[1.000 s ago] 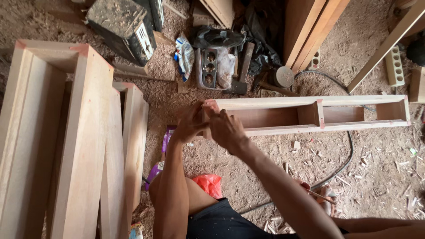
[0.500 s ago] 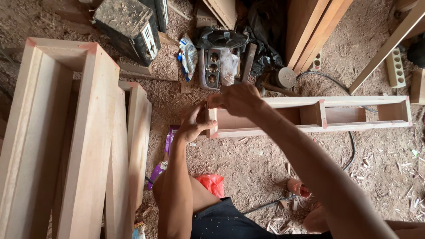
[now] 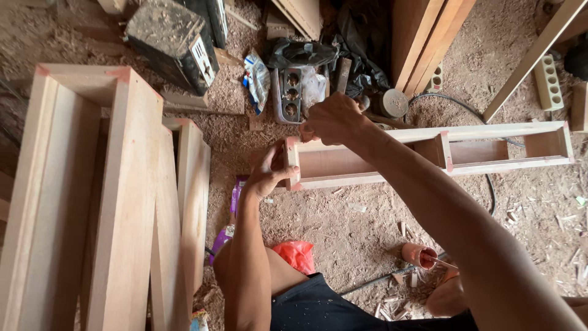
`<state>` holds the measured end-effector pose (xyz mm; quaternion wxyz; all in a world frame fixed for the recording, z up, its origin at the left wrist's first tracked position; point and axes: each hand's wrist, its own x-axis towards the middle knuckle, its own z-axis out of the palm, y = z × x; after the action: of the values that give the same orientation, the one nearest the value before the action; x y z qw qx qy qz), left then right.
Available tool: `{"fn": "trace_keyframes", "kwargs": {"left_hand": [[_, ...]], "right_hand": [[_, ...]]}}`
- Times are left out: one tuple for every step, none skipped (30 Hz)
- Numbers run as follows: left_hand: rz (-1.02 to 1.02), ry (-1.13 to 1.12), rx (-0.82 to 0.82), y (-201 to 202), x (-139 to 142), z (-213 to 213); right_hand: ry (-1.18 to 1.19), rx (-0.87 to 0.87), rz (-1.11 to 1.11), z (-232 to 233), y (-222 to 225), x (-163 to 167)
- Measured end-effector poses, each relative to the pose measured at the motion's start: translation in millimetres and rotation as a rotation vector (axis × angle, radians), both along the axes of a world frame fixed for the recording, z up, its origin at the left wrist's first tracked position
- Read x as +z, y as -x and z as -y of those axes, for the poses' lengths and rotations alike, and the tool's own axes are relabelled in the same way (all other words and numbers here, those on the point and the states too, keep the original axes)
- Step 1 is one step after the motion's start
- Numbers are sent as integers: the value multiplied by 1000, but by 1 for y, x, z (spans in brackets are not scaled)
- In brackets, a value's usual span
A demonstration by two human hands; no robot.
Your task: The person sits on the floor and uses a small stick to apply reddish filler from a container into the joints of a long wooden frame. They repeatedly dip the stick into the filler and spread it along the seams, occasionally adjusting the frame's position.
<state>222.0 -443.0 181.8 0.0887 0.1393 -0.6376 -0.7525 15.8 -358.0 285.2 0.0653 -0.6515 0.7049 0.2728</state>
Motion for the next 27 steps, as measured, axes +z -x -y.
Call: {"fn": "trace_keyframes", "kwargs": {"left_hand": [[-28,20,-23,0,0,0],[-1,12,-20,3,0,0],[27,4,-12,3,-1,0],[56,-2,0,3,-3,0],[89,-25,11,4,-5,-1],[126,-47,16,3,-8,-1],[160,-75,18,4,-12,-3],[68,-61,37,4,-15,-4],[-25,-47,44,4,-18,-5],[-125,-46,34,8,-21,-9],[-46,-146,4,9,-23,-10],[38,-235,-19,10,-24,-8],[148,-184,-3,13,-24,-8],[256,-131,17,15,-24,-9],[235,-54,14,18,-23,-9],[211,19,10,22,-20,-11],[185,90,9,26,-18,-14],[77,78,77,30,-13,-18],[-32,57,142,35,-9,-26],[-134,35,204,42,-4,-35],[-186,297,292,50,2,-46],[-248,561,385,54,10,-55],[-312,826,474,57,18,-66],[-384,924,455,66,25,-78],[-461,1018,442,75,32,-90],[-538,1113,432,85,36,-104],[-538,1128,357,93,39,-119]], "right_hand": [[23,59,14,0,1,-2],[40,114,25,0,2,-4],[73,109,60,1,1,-6],[109,106,97,1,-1,-7],[147,100,134,2,-2,-8],[94,70,117,2,-4,-8],[56,51,90,1,-4,-6],[55,33,80,2,-6,-5],[115,14,93,1,-7,-2],[211,-15,111,-1,-10,0],[290,-57,126,-10,-13,2],[406,-104,139,-17,-16,5],[525,-159,164,-29,-20,10],[636,-204,184,-44,-23,13],[722,-250,236,-61,-28,17],[748,-302,312,-81,-34,21],[779,-347,387,-103,-40,25],[774,-406,458,-129,-49,28],[689,-494,524,-157,-54,32],[607,-584,599,-185,-59,34],[586,-628,588,-214,-62,35],[568,-663,579,-240,-57,35],[473,-842,673,-264,-55,33],[371,-1024,767,-291,-54,30],[367,-1020,737,-315,-47,28],[360,-1012,710,-336,-41,23],[301,-1083,662,-362,-44,23]]}}
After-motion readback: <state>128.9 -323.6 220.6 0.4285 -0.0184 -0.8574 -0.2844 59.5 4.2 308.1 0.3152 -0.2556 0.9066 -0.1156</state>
